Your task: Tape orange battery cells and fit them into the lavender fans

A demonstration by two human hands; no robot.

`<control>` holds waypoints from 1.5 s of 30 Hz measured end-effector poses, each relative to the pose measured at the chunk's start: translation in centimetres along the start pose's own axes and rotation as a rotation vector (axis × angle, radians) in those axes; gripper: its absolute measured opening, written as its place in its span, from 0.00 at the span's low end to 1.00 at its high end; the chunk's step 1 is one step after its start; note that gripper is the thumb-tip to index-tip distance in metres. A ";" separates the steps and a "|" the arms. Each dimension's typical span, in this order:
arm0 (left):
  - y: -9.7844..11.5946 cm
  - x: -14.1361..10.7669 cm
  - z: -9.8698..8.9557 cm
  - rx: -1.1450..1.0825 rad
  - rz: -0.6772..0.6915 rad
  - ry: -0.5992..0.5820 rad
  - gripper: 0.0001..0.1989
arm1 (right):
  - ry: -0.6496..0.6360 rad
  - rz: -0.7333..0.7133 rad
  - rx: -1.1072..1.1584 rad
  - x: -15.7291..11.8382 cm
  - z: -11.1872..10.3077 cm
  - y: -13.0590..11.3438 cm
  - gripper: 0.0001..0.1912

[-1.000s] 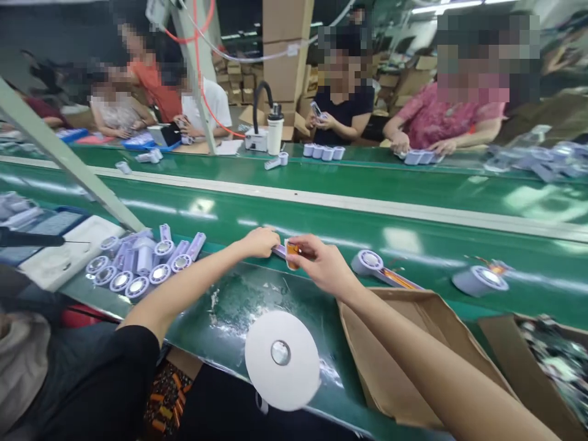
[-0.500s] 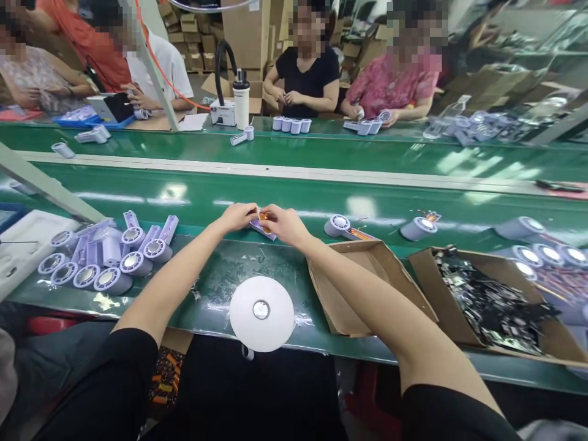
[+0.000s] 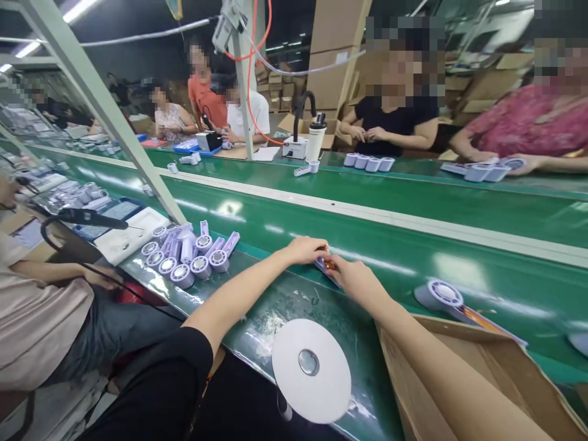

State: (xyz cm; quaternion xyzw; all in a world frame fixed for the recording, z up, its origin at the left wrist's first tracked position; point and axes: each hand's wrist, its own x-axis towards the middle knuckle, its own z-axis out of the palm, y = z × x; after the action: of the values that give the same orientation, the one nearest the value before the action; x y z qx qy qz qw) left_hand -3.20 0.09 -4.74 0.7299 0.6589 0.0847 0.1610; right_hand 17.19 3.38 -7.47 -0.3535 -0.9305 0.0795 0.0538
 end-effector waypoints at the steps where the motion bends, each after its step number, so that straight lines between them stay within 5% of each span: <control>1: 0.0 0.1 0.0 -0.007 0.001 0.002 0.12 | -0.038 -0.012 -0.056 0.2 0.0 -0.3 0.20; 6: 0.7 0.4 0.7 -0.080 -0.005 0.026 0.12 | -0.224 -0.045 -0.182 1.5 -0.8 -1.3 0.22; 9: 1.4 0.4 1.4 -0.136 -0.040 0.060 0.11 | -0.198 -0.094 -0.108 0.4 -1.2 -0.1 0.24; 12: 2.0 0.2 1.6 -0.165 -0.095 0.098 0.14 | 0.039 -0.099 -0.006 -4.8 -1.6 1.7 0.29; 15: 3.0 -1.3 1.8 -0.162 -0.102 0.184 0.20 | 0.187 0.011 0.049 -14.1 -1.8 2.1 0.33; 19: 5.5 -7.5 3.0 -0.095 0.137 0.303 0.26 | 0.208 0.099 -0.007 -26.2 -0.9 -1.7 0.33; 24: 5.3 -20.3 5.2 -0.043 0.430 0.069 0.29 | 0.346 0.187 -0.089 -32.2 0.7 -6.0 0.15; 27: 4.3 -25.5 6.2 0.062 0.397 -0.070 0.38 | 0.477 0.167 -0.038 -33.5 0.7 -6.8 0.12; 29: 4.2 -26.8 6.8 0.097 0.370 -0.098 0.37 | 0.555 0.157 -0.006 -33.6 0.5 -7.1 0.12; 34: 4.7 -26.0 8.2 0.055 0.281 0.004 0.35 | 0.649 0.136 0.083 -31.5 1.0 -7.2 0.12; 39: 5.5 -25.8 9.8 0.022 0.032 0.184 0.30 | 0.796 0.146 0.133 -29.0 4.5 -5.9 0.09; 45: 5.7 -25.9 10.3 0.076 -0.022 0.196 0.25 | 0.721 0.154 0.298 -28.0 7.4 -4.8 0.08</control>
State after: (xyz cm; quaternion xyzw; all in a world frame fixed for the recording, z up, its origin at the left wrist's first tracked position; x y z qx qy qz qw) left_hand 2.52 -27.26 -10.14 0.7165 0.6821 0.1290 0.0690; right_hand 33.78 -19.63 -15.03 -0.4157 -0.8010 0.0884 0.4216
